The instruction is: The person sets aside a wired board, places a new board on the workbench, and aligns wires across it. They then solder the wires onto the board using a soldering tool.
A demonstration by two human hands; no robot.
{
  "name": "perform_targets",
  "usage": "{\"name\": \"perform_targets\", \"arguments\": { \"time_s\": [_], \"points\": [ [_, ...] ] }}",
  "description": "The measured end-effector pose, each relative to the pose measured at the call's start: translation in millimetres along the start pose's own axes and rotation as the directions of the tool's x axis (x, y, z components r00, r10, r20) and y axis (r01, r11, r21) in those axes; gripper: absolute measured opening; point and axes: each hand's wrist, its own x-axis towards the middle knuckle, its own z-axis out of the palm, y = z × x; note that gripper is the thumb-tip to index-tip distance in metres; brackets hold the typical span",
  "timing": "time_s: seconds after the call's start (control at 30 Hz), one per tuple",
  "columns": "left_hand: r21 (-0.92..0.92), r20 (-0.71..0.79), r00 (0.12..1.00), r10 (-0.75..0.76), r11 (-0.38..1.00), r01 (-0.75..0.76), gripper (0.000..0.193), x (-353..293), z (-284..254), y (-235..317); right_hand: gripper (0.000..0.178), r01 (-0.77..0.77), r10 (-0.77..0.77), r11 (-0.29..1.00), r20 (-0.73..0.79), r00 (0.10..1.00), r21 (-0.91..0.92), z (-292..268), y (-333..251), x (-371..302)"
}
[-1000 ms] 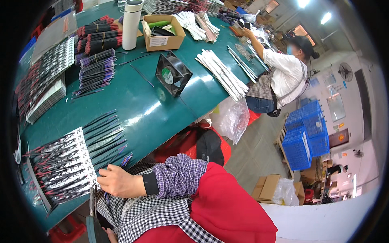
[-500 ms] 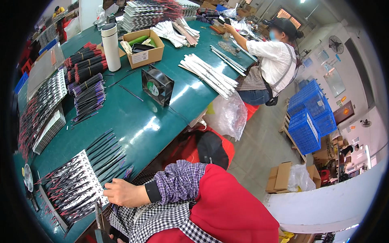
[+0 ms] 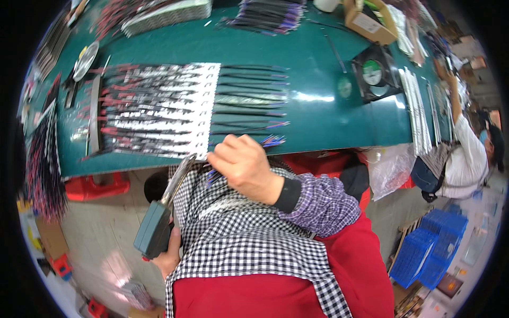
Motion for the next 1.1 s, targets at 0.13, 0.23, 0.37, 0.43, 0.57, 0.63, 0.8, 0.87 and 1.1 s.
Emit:
{"name": "perform_targets", "arguments": {
  "time_s": [0.13, 0.23, 0.37, 0.43, 0.57, 0.63, 0.8, 0.87, 1.1],
  "points": [
    [-0.001, -0.008, 0.997, -0.082, 0.997, 0.082, 0.036, -3.7, -0.3, 2.3, 0.041, 0.012, -0.013, 0.999, 0.025, 1.0, 0.034, 4.5, -2.5, 1.0],
    [0.024, 0.008, 1.0, 0.025, 0.999, -0.025, 0.03, 4.2, 3.7, 13.7, 0.028, 0.038, -0.038, 0.999, 0.04, 0.999, -0.004, 4.2, -3.1, -0.5],
    [0.02, -0.008, 0.993, 0.118, 0.993, -0.118, 0.02, 16.2, 9.5, 11.3, 0.028, 0.058, -0.055, 0.998, 0.063, 0.997, -0.037, 4.9, -3.8, 1.6],
    [0.034, 0.012, 0.988, 0.152, 0.988, -0.153, 0.019, 15.8, 9.0, 15.5, 0.035, 0.061, -0.06, 0.998, 0.05, 0.997, -0.027, 2.7, -6.2, 1.8],
    [0.058, 0.03, 0.992, 0.126, 0.99, -0.128, 0.017, 16.7, 7.6, 15.7, 0.042, 0.052, -0.049, 0.998, 0.056, 0.997, -0.045, 2.2, -10.9, 2.7],
    [0.062, 0.044, 0.986, 0.16, 0.985, -0.163, 0.016, 16.9, 8.1, 14.9, 0.042, 0.044, -0.04, 0.997, 0.058, 0.997, -0.057, 2.3, -13.4, 3.5],
    [0.082, 0.033, 0.984, 0.173, 0.981, -0.176, 0.015, 17.3, 9.5, 18.4, 0.046, 0.022, -0.017, 0.998, 0.078, 0.997, -0.058, 2.2, -16.2, 3.8],
    [0.097, 0.032, 0.979, 0.201, 0.974, -0.203, 0.015, 16.7, 11.2, 15.6, 0.047, 0.026, -0.021, 0.998, 0.085, 0.996, -0.059, 2.5, -13.0, 2.2],
    [-0.381, -0.25, 0.957, -0.146, 0.924, 0.042, 0.041, 9.1, -2.6, 13.1, 0.037, 0.043, -0.034, 0.996, 0.104, 0.994, -0.082, 2.8, -14.6, 7.1]
  ]
}}
